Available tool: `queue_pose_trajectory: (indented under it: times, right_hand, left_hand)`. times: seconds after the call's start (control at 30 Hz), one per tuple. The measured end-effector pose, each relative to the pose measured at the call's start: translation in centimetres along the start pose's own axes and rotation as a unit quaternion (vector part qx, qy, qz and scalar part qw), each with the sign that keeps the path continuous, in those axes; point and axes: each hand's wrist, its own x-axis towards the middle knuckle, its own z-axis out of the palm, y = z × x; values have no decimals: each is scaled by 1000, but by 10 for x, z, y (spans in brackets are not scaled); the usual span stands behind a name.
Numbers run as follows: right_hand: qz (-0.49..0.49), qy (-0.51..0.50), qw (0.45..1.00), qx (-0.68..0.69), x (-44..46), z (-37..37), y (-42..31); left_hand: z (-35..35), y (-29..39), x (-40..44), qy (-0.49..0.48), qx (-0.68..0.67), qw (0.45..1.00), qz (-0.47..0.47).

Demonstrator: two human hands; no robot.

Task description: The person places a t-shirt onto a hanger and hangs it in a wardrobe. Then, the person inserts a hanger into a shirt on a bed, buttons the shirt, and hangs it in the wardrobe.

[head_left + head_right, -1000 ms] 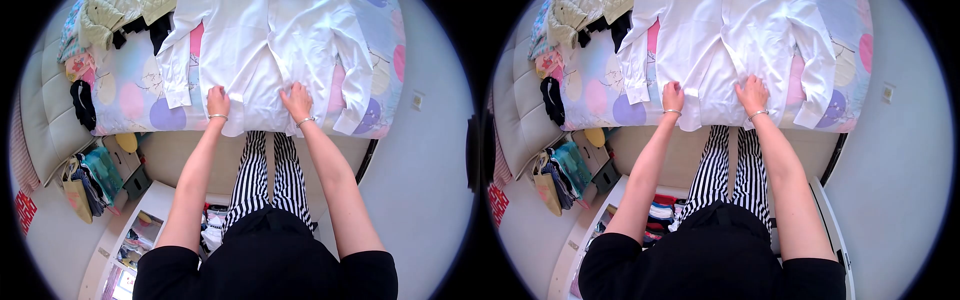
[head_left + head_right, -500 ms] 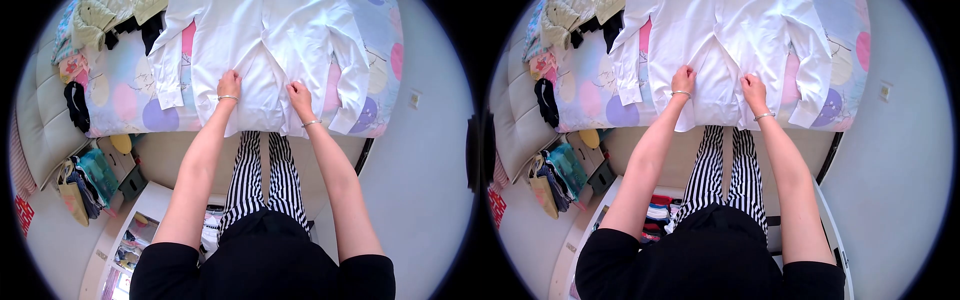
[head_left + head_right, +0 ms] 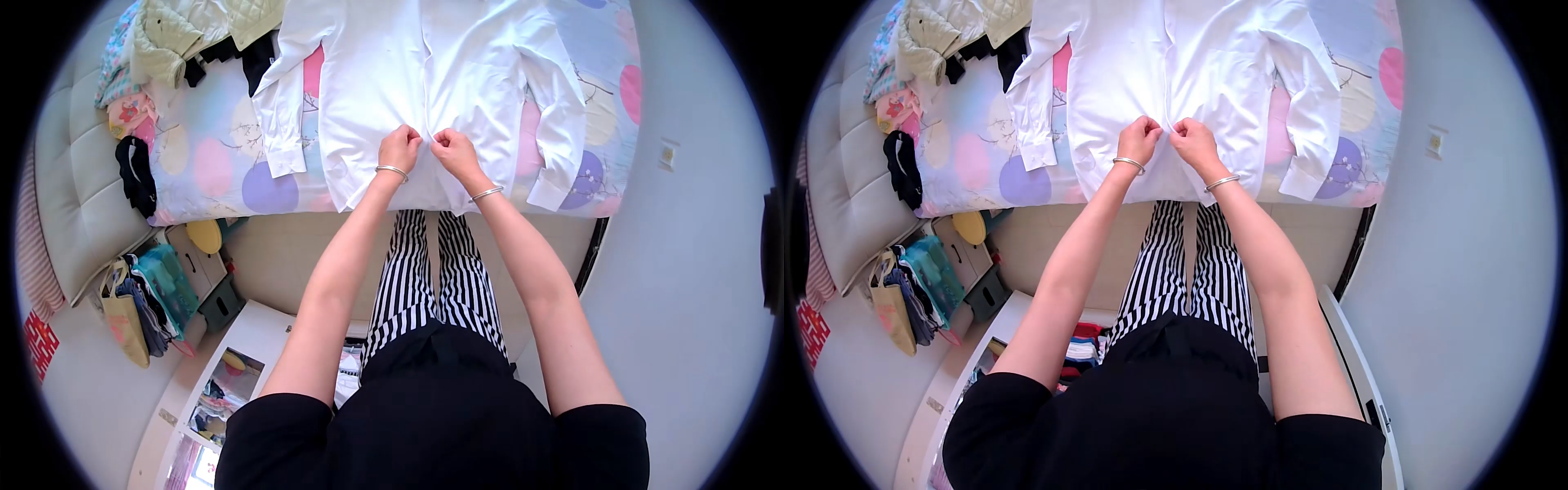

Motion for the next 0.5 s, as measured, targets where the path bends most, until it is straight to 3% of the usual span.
queue_pose_trajectory:
  times: [0.23,0.43,0.5]
  right_hand:
    - [38,-39,998,21,-5,-4,-18]
    - [0,-42,999,-2,-11,-8,-28]
    - [-2,-26,999,-38,-11,-10,-31]
  left_hand:
    - [-9,17,-4,-27,33,999,-19]
    - [-14,18,0,-60,0,998,-19]
    - [-20,25,-2,-84,-75,991,-79]
